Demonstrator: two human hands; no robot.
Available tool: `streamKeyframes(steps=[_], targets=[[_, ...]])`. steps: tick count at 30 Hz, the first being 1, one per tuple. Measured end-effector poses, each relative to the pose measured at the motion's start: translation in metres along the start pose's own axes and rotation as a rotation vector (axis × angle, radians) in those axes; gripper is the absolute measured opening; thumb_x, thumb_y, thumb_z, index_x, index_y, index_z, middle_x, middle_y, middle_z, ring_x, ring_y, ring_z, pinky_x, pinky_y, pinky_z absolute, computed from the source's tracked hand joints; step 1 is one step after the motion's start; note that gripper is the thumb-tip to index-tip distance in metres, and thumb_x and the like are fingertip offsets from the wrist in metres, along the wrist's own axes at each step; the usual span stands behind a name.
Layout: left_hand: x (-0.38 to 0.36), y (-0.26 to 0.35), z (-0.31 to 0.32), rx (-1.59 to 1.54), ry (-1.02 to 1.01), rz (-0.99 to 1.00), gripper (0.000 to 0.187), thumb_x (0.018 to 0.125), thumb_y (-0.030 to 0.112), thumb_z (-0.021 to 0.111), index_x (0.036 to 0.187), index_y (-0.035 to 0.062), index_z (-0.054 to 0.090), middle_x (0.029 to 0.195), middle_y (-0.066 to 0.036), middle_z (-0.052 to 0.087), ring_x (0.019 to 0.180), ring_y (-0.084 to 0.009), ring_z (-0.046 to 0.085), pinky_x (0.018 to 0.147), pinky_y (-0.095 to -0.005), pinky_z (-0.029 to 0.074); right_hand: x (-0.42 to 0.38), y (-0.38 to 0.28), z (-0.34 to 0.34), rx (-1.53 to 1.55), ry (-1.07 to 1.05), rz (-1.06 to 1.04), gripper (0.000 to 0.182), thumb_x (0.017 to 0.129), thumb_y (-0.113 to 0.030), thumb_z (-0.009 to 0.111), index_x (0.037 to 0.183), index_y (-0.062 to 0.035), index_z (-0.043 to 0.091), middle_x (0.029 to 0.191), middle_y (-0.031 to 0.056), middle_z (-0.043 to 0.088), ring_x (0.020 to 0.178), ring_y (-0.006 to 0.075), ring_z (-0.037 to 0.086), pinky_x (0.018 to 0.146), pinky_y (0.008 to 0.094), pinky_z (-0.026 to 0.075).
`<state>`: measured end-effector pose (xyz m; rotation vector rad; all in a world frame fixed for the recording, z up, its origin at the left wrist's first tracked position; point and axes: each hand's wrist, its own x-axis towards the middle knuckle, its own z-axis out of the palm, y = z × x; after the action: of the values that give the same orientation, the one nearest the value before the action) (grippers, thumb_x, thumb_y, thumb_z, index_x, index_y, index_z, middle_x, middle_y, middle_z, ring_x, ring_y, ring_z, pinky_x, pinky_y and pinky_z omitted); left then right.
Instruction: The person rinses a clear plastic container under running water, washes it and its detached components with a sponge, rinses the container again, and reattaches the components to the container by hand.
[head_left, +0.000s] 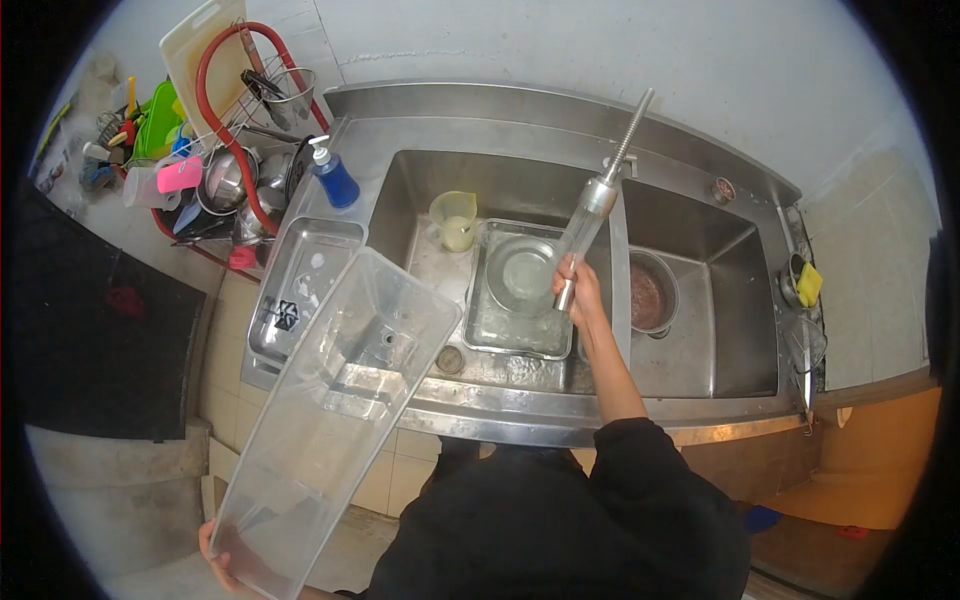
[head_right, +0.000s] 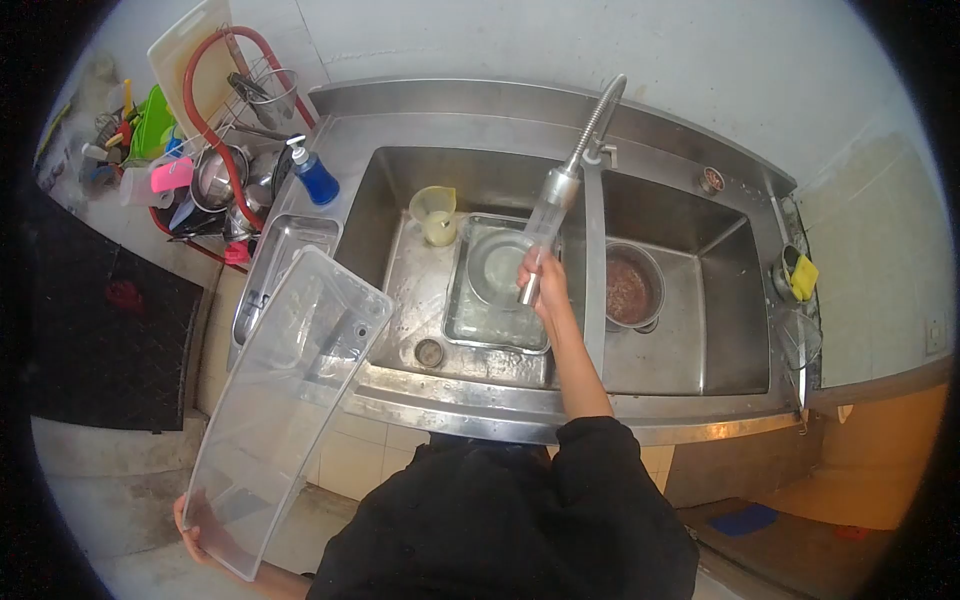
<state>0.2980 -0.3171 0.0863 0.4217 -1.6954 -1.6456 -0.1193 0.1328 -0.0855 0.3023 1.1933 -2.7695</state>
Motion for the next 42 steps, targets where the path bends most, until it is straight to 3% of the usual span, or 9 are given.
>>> streamKeyframes(steps=[5, 17, 19, 23, 26, 32, 34, 38, 42], targets=[[0.000, 0.004, 0.006, 0.011, 0.007, -0.013, 0.056, 0.068, 0.033, 0.050, 0.109, -0.0048, 0.048, 0.106, -0.015, 0.051, 0.103, -0.0262, 0.048, 0.091, -0.0350, 0.032, 0.004, 0.003, -0.006, -0.240, -0.063, -0.055, 0.029, 0.089, -0.035, 0.048, 0.079, -0.0084, 0.044, 0.051, -0.0032, 0.031, 0.044, 0.0100, 0.038, 0.038, 0.0239, 0.033], [-0.004, 0.003, 0.014, 0.033, 0.105, 0.006, 0.055, 0.069, 0.032, 0.051, 0.109, -0.0053, 0.048, 0.106, -0.012, 0.051, 0.103, -0.0258, 0.047, 0.094, -0.0363, 0.032, -0.003, 0.003, 0.017, 0.069, 0.093, -0.015, 0.021, 0.089, -0.027, 0.048, 0.078, -0.0091, 0.043, 0.052, -0.0021, 0.033, 0.044, 0.0095, 0.036, 0.038, 0.0235, 0.032], [-0.003, 0.006, 0.018, -0.010, 0.056, 0.011, 0.054, 0.069, 0.032, 0.050, 0.109, -0.0051, 0.049, 0.107, -0.012, 0.051, 0.103, -0.0261, 0.047, 0.094, -0.0367, 0.033, 0.002, 0.004, 0.004, -0.113, -0.084, 0.008, 0.027, 0.090, -0.030, 0.046, 0.072, -0.0103, 0.042, 0.050, -0.0017, 0.032, 0.043, 0.0095, 0.035, 0.038, 0.0230, 0.032], [-0.002, 0.001, 0.005, -0.013, -0.016, 0.028, 0.054, 0.069, 0.032, 0.050, 0.109, -0.0050, 0.049, 0.109, -0.012, 0.051, 0.104, -0.0265, 0.047, 0.094, -0.0362, 0.033, 0.004, 0.007, 0.000, -0.195, 0.000, -0.026, 0.034, 0.091, -0.035, 0.043, 0.067, -0.0110, 0.039, 0.047, -0.0016, 0.029, 0.043, 0.0095, 0.034, 0.038, 0.0224, 0.030], [-0.008, 0.008, 0.014, -0.017, 0.031, -0.066, 0.055, 0.069, 0.032, 0.050, 0.110, -0.0048, 0.049, 0.107, -0.013, 0.051, 0.103, -0.0267, 0.048, 0.093, -0.0356, 0.033, 0.004, 0.008, -0.007, -0.090, -0.064, 0.080, 0.041, 0.090, -0.043, 0.040, 0.064, -0.0115, 0.036, 0.045, -0.0017, 0.027, 0.042, 0.0105, 0.034, 0.038, 0.0235, 0.030], [-0.004, 0.010, 0.024, 0.064, 0.105, -0.055, 0.056, 0.069, 0.033, 0.050, 0.109, -0.0053, 0.048, 0.104, -0.017, 0.053, 0.102, -0.0263, 0.049, 0.092, -0.0353, 0.034, 0.007, 0.013, -0.019, 0.197, -0.203, 0.147, 0.025, 0.088, -0.027, 0.043, 0.071, -0.0089, 0.044, 0.052, 0.0027, 0.036, 0.049, 0.0149, 0.041, 0.044, 0.0285, 0.037], [-0.003, 0.007, 0.023, 0.018, 0.133, -0.041, 0.056, 0.069, 0.032, 0.048, 0.109, -0.0064, 0.048, 0.104, -0.017, 0.053, 0.101, -0.0262, 0.049, 0.090, -0.0348, 0.035, 0.004, 0.027, -0.020, 0.261, 0.129, 0.165, 0.015, 0.084, -0.018, 0.044, 0.079, -0.0041, 0.048, 0.063, 0.0069, 0.044, 0.057, 0.0181, 0.047, 0.051, 0.0312, 0.044], [-0.005, 0.012, 0.043, 0.044, 0.256, 0.004, 0.054, 0.068, 0.030, 0.047, 0.107, -0.0069, 0.048, 0.102, -0.017, 0.053, 0.100, -0.0264, 0.050, 0.089, -0.0348, 0.037, -0.003, 0.068, -0.055, 0.470, 0.431, 0.592, 0.014, 0.080, -0.010, 0.049, 0.088, 0.0006, 0.047, 0.073, 0.0098, 0.049, 0.061, 0.0168, 0.049, 0.052, 0.0260, 0.048], [0.001, 0.019, 0.061, -0.062, 0.214, -0.025, 0.049, 0.066, 0.028, 0.046, 0.102, -0.0057, 0.050, 0.097, -0.016, 0.055, 0.098, -0.0274, 0.051, 0.088, -0.0362, 0.038, -0.034, 0.022, -0.020, 0.137, 0.032, 0.898, 0.022, 0.077, -0.007, 0.055, 0.097, -0.0013, 0.045, 0.074, 0.0078, 0.048, 0.059, 0.0107, 0.046, 0.047, 0.0192, 0.042]])
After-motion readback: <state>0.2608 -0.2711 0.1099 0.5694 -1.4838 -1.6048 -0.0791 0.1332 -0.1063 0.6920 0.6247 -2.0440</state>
